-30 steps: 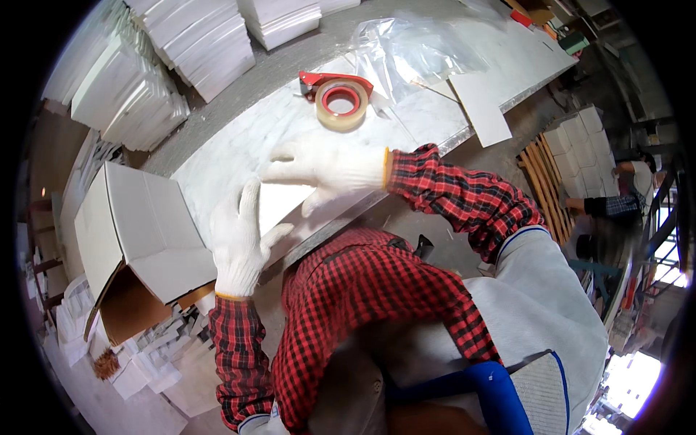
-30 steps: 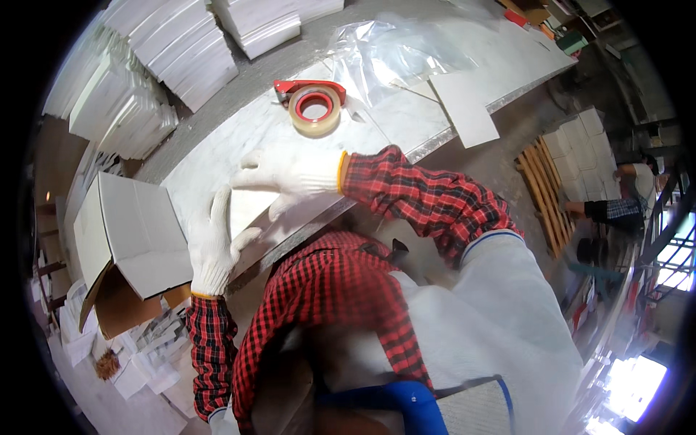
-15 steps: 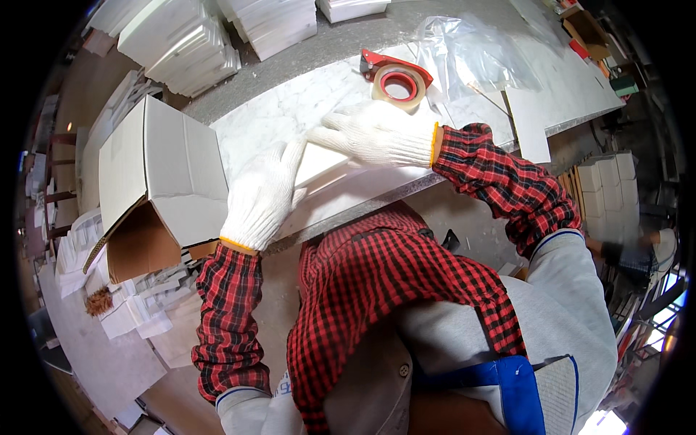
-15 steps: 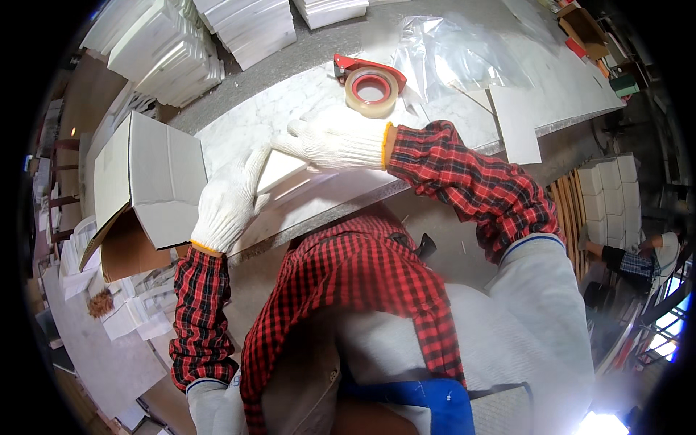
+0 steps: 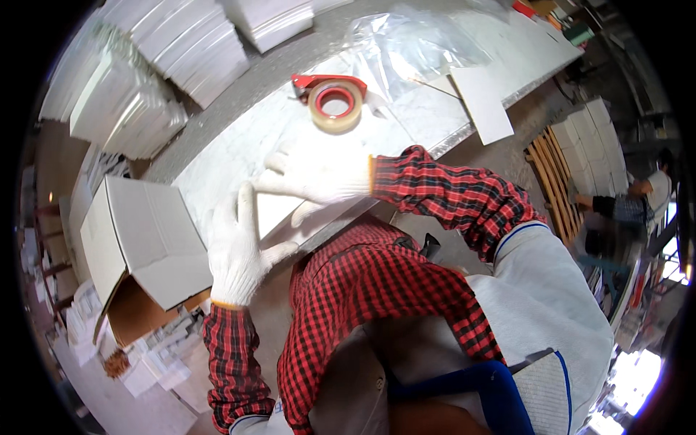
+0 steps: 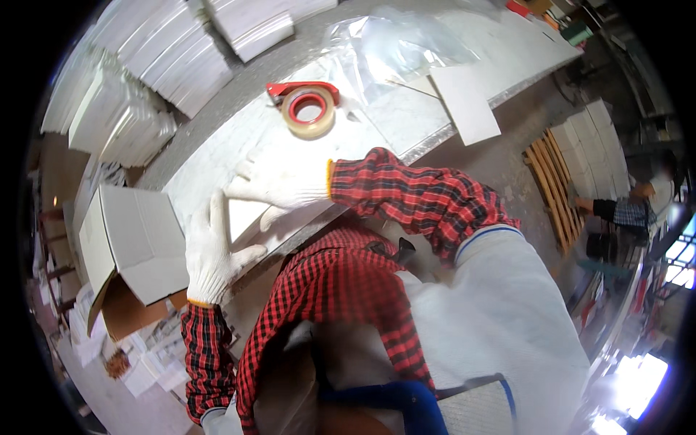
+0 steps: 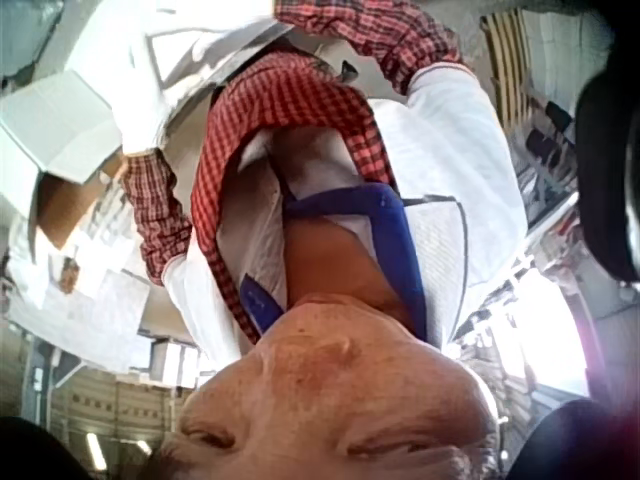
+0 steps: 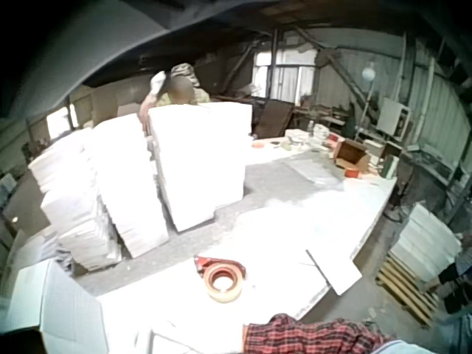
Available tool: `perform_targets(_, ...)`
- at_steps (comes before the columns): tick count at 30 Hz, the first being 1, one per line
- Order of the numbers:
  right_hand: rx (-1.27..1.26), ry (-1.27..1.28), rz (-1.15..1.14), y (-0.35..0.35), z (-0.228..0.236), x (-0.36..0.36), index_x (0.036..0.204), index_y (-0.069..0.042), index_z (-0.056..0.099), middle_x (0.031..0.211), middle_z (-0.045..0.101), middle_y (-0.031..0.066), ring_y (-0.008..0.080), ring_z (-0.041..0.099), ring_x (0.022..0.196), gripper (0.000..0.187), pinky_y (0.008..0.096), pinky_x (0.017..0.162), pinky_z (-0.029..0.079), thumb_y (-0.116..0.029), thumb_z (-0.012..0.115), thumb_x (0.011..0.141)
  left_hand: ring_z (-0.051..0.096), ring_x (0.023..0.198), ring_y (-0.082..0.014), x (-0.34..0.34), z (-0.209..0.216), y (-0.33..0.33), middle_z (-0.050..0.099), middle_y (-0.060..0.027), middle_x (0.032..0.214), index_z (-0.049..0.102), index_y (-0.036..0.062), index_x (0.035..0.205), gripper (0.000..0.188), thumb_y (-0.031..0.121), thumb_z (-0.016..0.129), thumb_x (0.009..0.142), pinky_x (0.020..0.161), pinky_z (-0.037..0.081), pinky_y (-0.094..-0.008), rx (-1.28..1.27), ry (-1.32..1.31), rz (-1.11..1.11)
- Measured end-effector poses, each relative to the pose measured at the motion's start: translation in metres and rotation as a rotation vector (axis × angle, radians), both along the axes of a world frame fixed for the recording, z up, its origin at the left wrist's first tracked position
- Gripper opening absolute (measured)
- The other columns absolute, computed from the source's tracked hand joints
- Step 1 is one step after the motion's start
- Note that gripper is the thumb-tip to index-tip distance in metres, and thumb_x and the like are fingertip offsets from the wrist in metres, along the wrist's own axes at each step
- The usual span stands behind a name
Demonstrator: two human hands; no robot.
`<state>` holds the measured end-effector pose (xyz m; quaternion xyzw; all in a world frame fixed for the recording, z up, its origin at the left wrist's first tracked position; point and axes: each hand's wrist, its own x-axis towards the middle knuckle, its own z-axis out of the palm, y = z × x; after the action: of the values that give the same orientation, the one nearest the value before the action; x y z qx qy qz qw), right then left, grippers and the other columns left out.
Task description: The person picks up white rectangular items, wraps each in a clear plastic bag, and places them into a cardboard box. The person uses a tape dispenser to seal the plastic bags and stacks the wrapped items inside the box.
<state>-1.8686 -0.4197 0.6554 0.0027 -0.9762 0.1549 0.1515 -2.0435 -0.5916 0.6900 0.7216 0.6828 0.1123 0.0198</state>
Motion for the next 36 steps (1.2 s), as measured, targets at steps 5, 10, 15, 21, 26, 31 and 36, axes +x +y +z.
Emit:
perform_targets(5, -0.006, 0.037, -0.012, 0.001, -0.002, 0.000, 0.131, -0.009, 0.054, 0.122, 0.057, 0.0216, 0.0401, 0.059, 0.113, 0.066, 0.0514, 0.092, 0.050, -0.048, 0.075, 0.082, 0.060, 0.112, -0.0373, 0.012, -0.010, 0.023, 0.061, -0.0223, 0.130, 0.039, -0.0072, 0.150, 0.116, 0.057, 0.087, 0.066, 0.097, 0.046, -0.0489, 0.059, 0.171, 0.095)
perform_targets(10, -0.206, 0.081, -0.107, 0.001, 0.005, 0.028, 0.138, -0.012, 0.053, 0.125, 0.057, 0.0180, 0.0369, 0.055, 0.121, 0.074, 0.0509, 0.103, 0.045, -0.035, 0.083, 0.075, 0.061, 0.101, -0.0380, 0.005, -0.040, 0.022, 0.061, -0.0248, 0.125, 0.038, -0.0067, 0.153, 0.117, 0.052, 0.089, 0.065, 0.090, 0.047, -0.0486, 0.050, 0.046, 0.071)
perform_targets(15, 0.126, -0.019, -0.966, 0.015, -0.005, 0.179, 0.138, -0.013, 0.060, 0.140, 0.056, 0.0209, 0.0407, 0.059, 0.121, 0.057, 0.0493, 0.100, 0.050, -0.035, 0.078, 0.089, 0.061, 0.094, -0.0371, 0.010, -0.035, 0.024, 0.063, -0.0230, 0.116, 0.039, -0.0040, 0.153, 0.116, 0.050, 0.090, 0.064, 0.085, 0.048, -0.0470, 0.017, 0.052, 0.094)
perform_targets(21, 0.293, -0.416, -1.309, 0.051, -0.056, 0.322, 0.145, -0.013, 0.053, 0.150, 0.048, 0.0181, 0.0395, 0.047, 0.136, 0.080, 0.0506, 0.106, 0.045, 0.005, 0.068, 0.069, 0.060, 0.090, -0.0349, 0.013, -0.028, 0.022, 0.063, -0.0187, 0.103, 0.042, -0.0014, 0.152, 0.114, 0.049, 0.091, 0.063, 0.080, 0.048, -0.0464, 0.006, 0.072, 0.119)
perform_targets(26, 0.373, -0.172, -1.118, 0.080, -0.070, 0.311, 0.137, -0.013, 0.058, 0.134, 0.060, 0.0130, 0.0343, 0.060, 0.116, 0.059, 0.0445, 0.096, 0.050, -0.004, 0.068, 0.079, 0.060, 0.089, -0.0343, 0.013, -0.026, 0.024, 0.063, -0.0172, 0.101, 0.046, 0.0015, 0.150, 0.108, 0.048, 0.091, 0.063, 0.079, 0.048, -0.0462, 0.005, 0.066, 0.115)
perform_targets(31, 0.118, -0.267, -1.121, 0.078, -0.053, 0.219, 0.137, -0.008, 0.060, 0.137, 0.061, 0.0145, 0.0368, 0.060, 0.119, 0.048, 0.0456, 0.101, 0.049, -0.023, 0.065, 0.092, 0.061, 0.091, -0.0352, 0.015, -0.022, 0.027, 0.063, -0.0172, 0.103, 0.048, 0.0025, 0.147, 0.102, 0.046, 0.090, 0.065, 0.080, 0.048, -0.0470, -0.007, 0.014, 0.122)
perform_targets(36, 0.130, -0.123, -1.021, 0.095, -0.097, 0.199, 0.142, -0.006, 0.056, 0.146, 0.053, 0.0175, 0.0394, 0.055, 0.126, 0.058, 0.0474, 0.103, 0.048, -0.041, 0.062, 0.096, 0.060, 0.102, -0.0383, 0.011, -0.022, 0.027, 0.061, -0.0213, 0.118, 0.049, 0.0019, 0.147, 0.100, 0.044, 0.090, 0.066, 0.088, 0.049, -0.0485, -0.003, -0.065, 0.110)
